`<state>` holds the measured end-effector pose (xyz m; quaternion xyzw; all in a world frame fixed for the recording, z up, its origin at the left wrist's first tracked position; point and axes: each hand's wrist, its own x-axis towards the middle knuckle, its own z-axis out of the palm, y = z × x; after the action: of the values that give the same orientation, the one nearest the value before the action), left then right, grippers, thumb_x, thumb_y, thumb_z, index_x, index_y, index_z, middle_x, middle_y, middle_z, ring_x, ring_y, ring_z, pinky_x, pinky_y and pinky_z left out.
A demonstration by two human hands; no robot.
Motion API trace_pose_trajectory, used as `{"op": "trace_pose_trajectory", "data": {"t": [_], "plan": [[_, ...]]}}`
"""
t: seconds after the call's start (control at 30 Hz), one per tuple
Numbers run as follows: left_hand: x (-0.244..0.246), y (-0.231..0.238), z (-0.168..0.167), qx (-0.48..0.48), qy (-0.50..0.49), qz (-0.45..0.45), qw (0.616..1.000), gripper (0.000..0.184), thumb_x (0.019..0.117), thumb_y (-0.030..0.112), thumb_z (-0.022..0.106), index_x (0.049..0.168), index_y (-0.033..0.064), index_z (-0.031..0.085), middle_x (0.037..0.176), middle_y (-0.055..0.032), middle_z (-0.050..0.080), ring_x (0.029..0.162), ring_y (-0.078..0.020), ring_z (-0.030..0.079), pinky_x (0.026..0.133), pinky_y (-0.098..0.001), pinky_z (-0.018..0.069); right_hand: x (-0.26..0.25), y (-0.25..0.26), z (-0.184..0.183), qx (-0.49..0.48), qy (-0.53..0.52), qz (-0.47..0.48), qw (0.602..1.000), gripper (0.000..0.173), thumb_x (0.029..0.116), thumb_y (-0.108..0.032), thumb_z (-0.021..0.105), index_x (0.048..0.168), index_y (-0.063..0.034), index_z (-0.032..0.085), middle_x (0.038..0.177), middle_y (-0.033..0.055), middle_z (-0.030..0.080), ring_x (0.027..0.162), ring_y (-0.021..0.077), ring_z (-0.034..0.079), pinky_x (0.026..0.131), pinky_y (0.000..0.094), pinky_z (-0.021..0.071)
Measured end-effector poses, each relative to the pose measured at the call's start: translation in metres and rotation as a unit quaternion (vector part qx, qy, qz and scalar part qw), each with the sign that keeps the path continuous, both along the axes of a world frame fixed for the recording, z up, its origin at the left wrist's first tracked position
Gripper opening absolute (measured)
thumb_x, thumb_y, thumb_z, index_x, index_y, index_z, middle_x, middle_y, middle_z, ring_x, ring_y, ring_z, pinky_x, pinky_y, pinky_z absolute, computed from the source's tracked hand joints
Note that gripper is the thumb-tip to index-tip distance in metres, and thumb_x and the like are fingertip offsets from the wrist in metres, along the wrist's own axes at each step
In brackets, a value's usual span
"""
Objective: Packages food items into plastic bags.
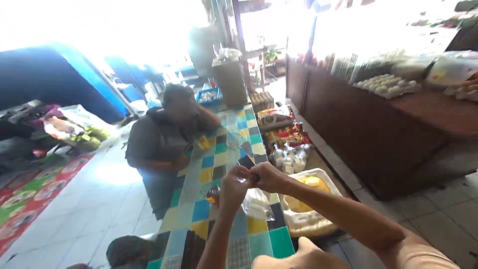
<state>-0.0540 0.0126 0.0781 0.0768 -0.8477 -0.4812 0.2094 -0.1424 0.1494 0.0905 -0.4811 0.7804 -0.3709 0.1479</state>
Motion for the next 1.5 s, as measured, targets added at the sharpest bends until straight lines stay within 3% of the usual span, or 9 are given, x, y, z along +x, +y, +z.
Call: {"op": "trace_pose_trajectory", "data": {"t": [0.1, 0.17, 0.27, 0.4, 0.57, 0.8, 1.03, 1.13, 1.5], "plan": [[-0.003, -0.004, 0.016, 0.061, 0.029, -0.08, 0.995, 0.056, 0.0901, 0.014, 0.07, 0.135, -0.0106, 0.046, 0.126, -0.019, 0.06, 0.116, -0.0192, 0.059, 0.098, -0.0352, 0.0494, 0.003, 0.008, 0.035, -0.025, 0.051, 0.032, 0.998, 0.017, 0.0946, -0.006, 0.068, 0.095, 0.0108, 0.07, 0.09, 0.0219, 0.07, 0.087, 0.0284, 0.066, 0.084, 0.0443, 0.0513], [-0.004, -0.006, 0.028, 0.094, 0.023, -0.187, 0.978, 0.05, 0.1005, 0.026, 0.053, 0.141, -0.0031, 0.045, 0.121, -0.0044, 0.064, 0.11, -0.0047, 0.061, 0.096, -0.0272, 0.0519, 0.005, 0.01, 0.052, -0.099, 0.11, 0.058, 0.987, 0.008, 0.0901, 0.001, 0.069, 0.092, 0.0084, 0.072, 0.087, 0.0192, 0.071, 0.084, 0.0266, 0.068, 0.08, 0.0435, 0.0551], [-0.013, -0.019, 0.048, 0.178, 0.005, -0.28, 0.943, 0.041, 0.0986, 0.054, 0.055, 0.118, 0.0193, 0.063, 0.097, 0.0148, 0.07, 0.089, 0.0041, 0.065, 0.081, -0.0189, 0.0554, 0.006, 0.017, 0.088, -0.181, 0.172, 0.067, 0.966, 0.007, 0.0879, 0.007, 0.07, 0.094, 0.0061, 0.073, 0.085, 0.0149, 0.071, 0.077, 0.0196, 0.069, 0.073, 0.0348, 0.0582], [-0.036, -0.021, 0.075, 0.123, 0.041, -0.344, 0.93, 0.053, 0.0911, 0.073, 0.052, 0.096, 0.0236, 0.07, 0.087, 0.0118, 0.072, 0.081, -0.0008, 0.067, 0.073, -0.0216, 0.0566, -0.007, 0.027, 0.14, -0.212, 0.186, 0.029, 0.959, 0.011, 0.0916, 0.001, 0.069, 0.101, 0.0048, 0.073, 0.09, 0.0104, 0.073, 0.08, 0.0091, 0.068, 0.077, 0.0257, 0.0566], [-0.054, 0.009, 0.13, 0.196, 0.07, -0.287, 0.935, 0.033, 0.1106, 0.02, 0.025, 0.093, 0.0147, 0.053, 0.064, 0.0113, 0.053, 0.062, -0.0019, 0.057, 0.07, -0.0241, 0.0561, -0.02, 0.019, 0.165, -0.232, 0.014, -0.084, 0.969, 0.039, 0.1038, -0.015, 0.06, 0.137, 0.0044, 0.053, 0.126, 0.013, 0.063, 0.101, 0.0097, 0.066, 0.088, 0.0258, 0.0558], [-0.072, 0.015, 0.189, 0.245, 0.052, -0.35, 0.903, 0.038, 0.1123, 0.037, 0.024, 0.113, 0.0153, 0.055, 0.088, 0.0018, 0.06, 0.078, -0.0083, 0.062, 0.07, -0.026, 0.0566, -0.03, 0.015, 0.202, -0.315, -0.104, -0.11, 0.937, 0.03, 0.1121, -0.02, 0.039, 0.094, -0.01, 0.061, 0.074, -0.0066, 0.058, 0.067, 0.0014, 0.057, 0.067, 0.0196, 0.0516], [-0.083, 0.026, 0.237, 0.194, 0.127, -0.317, 0.92, 0.026, 0.1122, 0.016, 0.031, 0.112, 0.009, 0.056, 0.087, 0.0026, 0.058, 0.078, -0.0052, 0.059, 0.071, -0.0217, 0.0528, -0.061, 0.01, 0.27, -0.331, -0.112, -0.097, 0.932, 0.018, 0.1091, -0.007, 0.04, 0.101, -0.006, 0.056, 0.083, -0.0009, 0.061, 0.076, 0.0065, 0.064, 0.072, 0.0234, 0.057], [-0.092, 0.025, 0.249, 0.185, 0.147, -0.347, 0.908, 0.029, 0.1127, 0.018, 0.029, 0.113, 0.0078, 0.056, 0.089, 0.0004, 0.059, 0.08, -0.0067, 0.06, 0.072, -0.0218, 0.0535, -0.063, 0.01, 0.286, -0.329, -0.129, -0.092, 0.931, 0.025, 0.1066, -0.004, 0.042, 0.085, -0.0094, 0.054, 0.069, -0.0014, 0.059, 0.059, 0.0061, 0.059, 0.056, 0.0215, 0.0538], [-0.075, 0.02, 0.242, -0.107, 0.128, -0.284, 0.944, 0.034, 0.1111, 0.016, 0.035, 0.116, 0.0018, 0.065, 0.105, -0.0018, 0.061, 0.096, -0.0015, 0.055, 0.086, -0.0219, 0.0459, -0.06, 0.032, 0.31, -0.39, -0.144, -0.138, 0.899, 0.038, 0.1066, -0.002, 0.036, 0.072, -0.0138, 0.046, 0.05, -0.0068, 0.04, 0.039, 0.0019, 0.04, 0.044, 0.0153, 0.0443]]}}
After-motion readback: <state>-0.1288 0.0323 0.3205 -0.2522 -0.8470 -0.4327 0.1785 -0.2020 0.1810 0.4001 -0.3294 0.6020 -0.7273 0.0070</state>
